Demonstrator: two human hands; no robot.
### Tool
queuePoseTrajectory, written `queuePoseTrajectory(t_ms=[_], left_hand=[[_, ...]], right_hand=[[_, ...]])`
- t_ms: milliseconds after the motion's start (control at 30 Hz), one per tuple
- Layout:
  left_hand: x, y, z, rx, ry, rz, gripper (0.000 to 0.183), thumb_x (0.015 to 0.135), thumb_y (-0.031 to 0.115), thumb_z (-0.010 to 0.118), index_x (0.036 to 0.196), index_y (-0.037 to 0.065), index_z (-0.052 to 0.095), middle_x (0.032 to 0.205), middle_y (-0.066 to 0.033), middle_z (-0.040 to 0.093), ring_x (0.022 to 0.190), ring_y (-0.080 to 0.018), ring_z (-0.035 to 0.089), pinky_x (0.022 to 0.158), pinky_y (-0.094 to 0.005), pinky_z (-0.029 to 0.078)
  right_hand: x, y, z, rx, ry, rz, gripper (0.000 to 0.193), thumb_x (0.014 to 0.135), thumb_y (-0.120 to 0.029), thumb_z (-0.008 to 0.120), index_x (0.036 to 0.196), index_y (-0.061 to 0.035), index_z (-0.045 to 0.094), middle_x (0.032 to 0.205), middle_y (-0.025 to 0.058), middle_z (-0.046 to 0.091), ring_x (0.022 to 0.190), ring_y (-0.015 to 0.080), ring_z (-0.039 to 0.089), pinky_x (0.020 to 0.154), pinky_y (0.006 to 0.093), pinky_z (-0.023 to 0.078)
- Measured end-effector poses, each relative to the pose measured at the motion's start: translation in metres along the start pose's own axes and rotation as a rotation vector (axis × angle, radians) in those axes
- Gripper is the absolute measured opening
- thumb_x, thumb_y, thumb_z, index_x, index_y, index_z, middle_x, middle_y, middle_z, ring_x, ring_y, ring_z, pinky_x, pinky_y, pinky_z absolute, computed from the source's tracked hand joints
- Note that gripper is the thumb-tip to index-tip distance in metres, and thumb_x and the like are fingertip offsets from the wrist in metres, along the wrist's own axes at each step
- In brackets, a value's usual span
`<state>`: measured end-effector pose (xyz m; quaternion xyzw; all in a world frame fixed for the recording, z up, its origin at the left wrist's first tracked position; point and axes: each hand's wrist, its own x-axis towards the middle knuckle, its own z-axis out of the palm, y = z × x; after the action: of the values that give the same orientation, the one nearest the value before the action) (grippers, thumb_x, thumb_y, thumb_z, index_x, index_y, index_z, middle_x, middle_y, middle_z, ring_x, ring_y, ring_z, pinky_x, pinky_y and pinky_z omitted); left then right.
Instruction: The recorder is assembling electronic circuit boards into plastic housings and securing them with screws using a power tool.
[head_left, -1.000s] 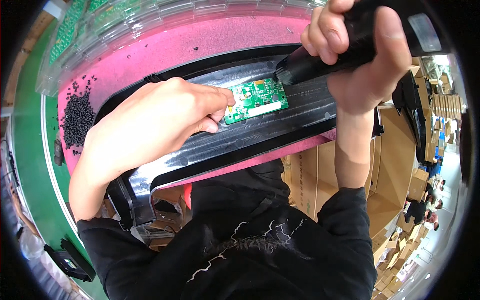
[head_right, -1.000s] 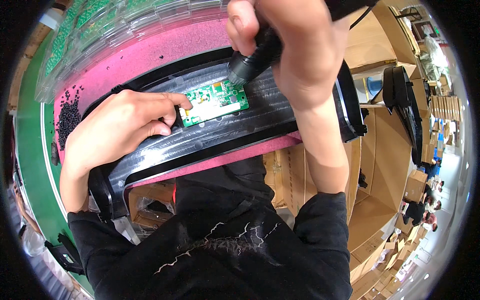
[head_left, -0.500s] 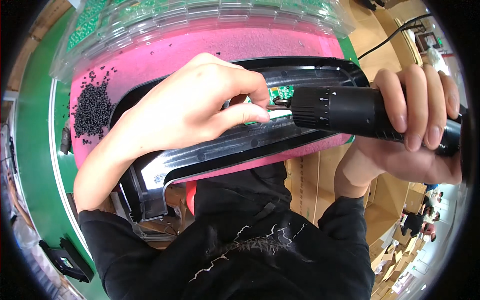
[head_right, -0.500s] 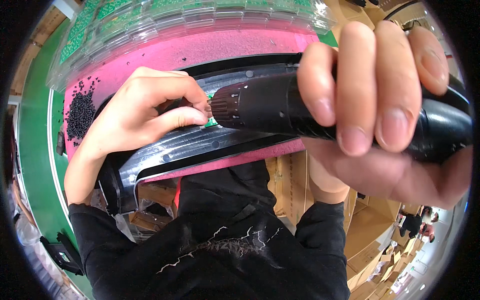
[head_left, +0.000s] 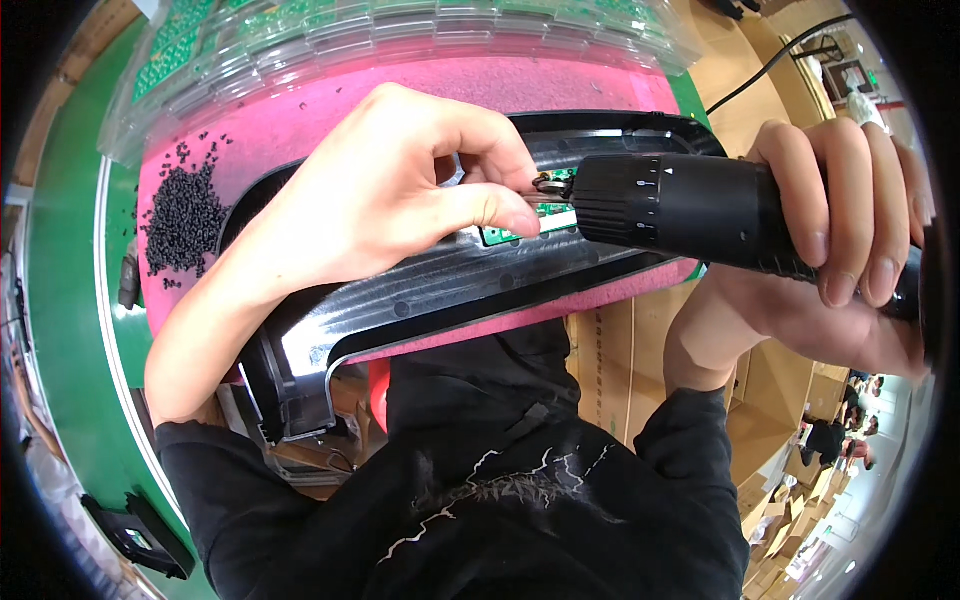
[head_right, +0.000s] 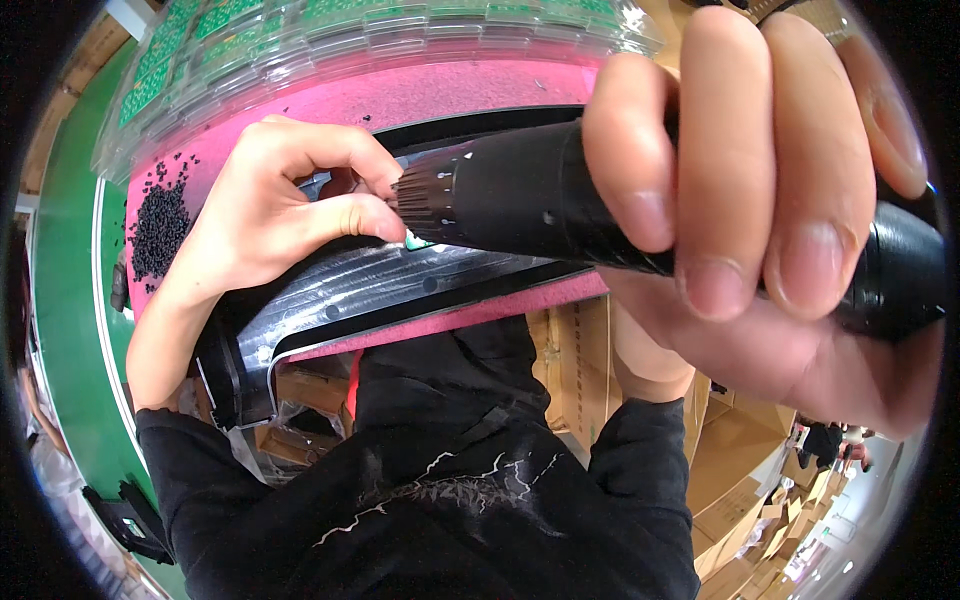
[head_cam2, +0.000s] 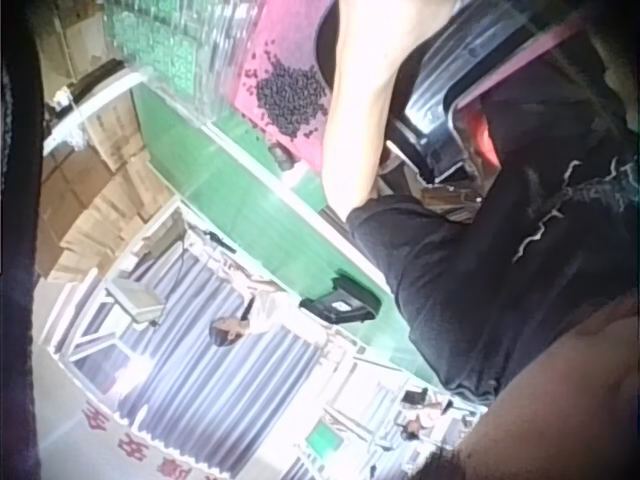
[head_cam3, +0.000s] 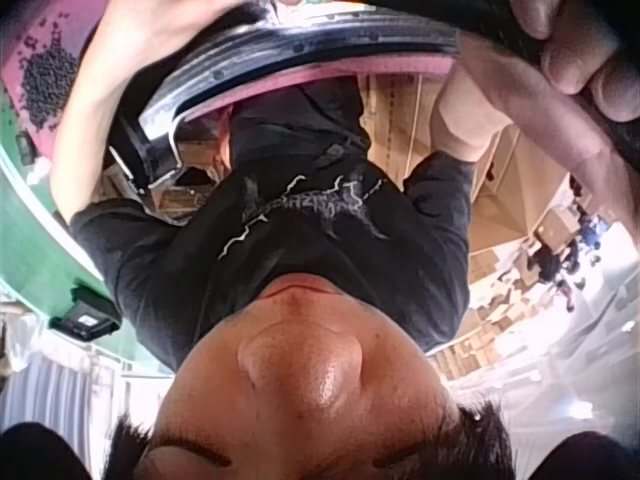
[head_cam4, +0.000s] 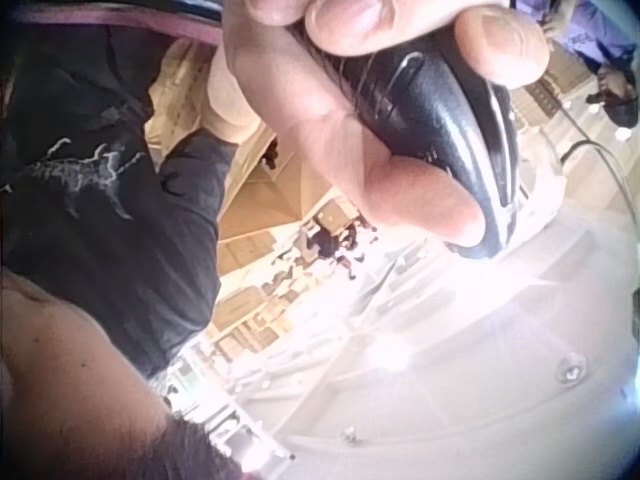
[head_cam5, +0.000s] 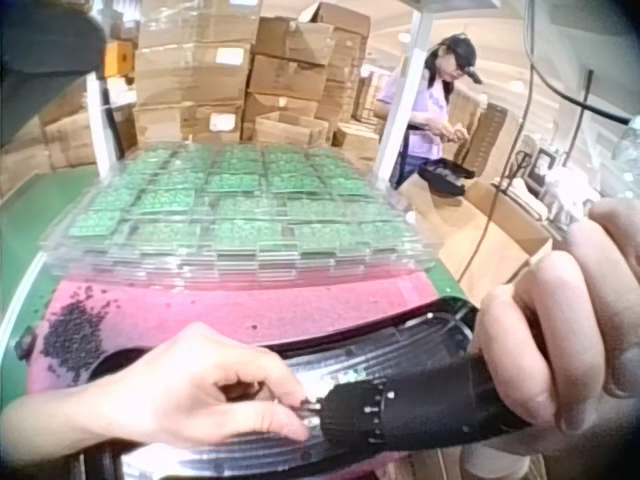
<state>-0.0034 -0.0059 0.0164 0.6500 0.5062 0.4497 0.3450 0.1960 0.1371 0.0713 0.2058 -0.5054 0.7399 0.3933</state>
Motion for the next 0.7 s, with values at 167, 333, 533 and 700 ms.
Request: queuePoseTrajectory(t_ms=[167, 333, 533, 700], left_hand=[[0.001, -0.004, 0.005, 0.058, 0.024, -0.014, 0.016, 0.086, 0.008, 0.072, 0.097, -0.002, 0.07, 0.085, -0.0103, 0.073, 0.075, -0.0168, 0.069, 0.069, -0.0301, 0.052], [0.003, -0.012, 0.006, 0.427, 0.214, 0.328, 0.019, 0.076, -0.007, 0.069, 0.094, -0.002, 0.067, 0.079, -0.0133, 0.067, 0.071, -0.0296, 0.065, 0.065, -0.0365, 0.051], [-0.002, -0.01, 0.004, 0.892, 0.298, 0.195, 0.013, 0.078, -0.001, 0.07, 0.09, -0.002, 0.063, 0.078, -0.0143, 0.065, 0.073, -0.0329, 0.065, 0.064, -0.0407, 0.05], [-0.001, -0.021, 0.006, 0.747, 0.334, 0.137, 0.009, 0.086, 0.003, 0.068, 0.09, -0.002, 0.062, 0.08, -0.0175, 0.063, 0.076, -0.0388, 0.063, 0.066, -0.0432, 0.049]], right_hand=[[0.002, 0.005, -0.002, 0.015, -0.042, -0.017, 0.038, 0.073, -0.035, 0.075, 0.093, -0.0099, 0.053, 0.069, -0.0048, 0.057, 0.059, 0.0077, 0.055, 0.064, 0.0246, 0.045], [0.007, 0.008, 0.005, -0.073, -0.048, 0.15, 0.047, 0.074, -0.045, 0.075, 0.098, -0.0103, 0.054, 0.075, -0.0053, 0.057, 0.063, 0.008, 0.054, 0.067, 0.0256, 0.043], [0.007, 0.031, -0.015, -0.232, -0.244, 0.214, 0.064, 0.088, -0.063, 0.057, 0.114, -0.005, 0.056, 0.08, -0.0019, 0.055, 0.066, 0.0102, 0.049, 0.065, 0.0276, 0.039], [0.0, 0.05, -0.015, -0.243, -0.098, 0.223, 0.061, 0.089, -0.063, 0.053, 0.107, -0.0047, 0.057, 0.074, -0.0009, 0.055, 0.061, 0.0104, 0.048, 0.062, 0.0279, 0.039]])
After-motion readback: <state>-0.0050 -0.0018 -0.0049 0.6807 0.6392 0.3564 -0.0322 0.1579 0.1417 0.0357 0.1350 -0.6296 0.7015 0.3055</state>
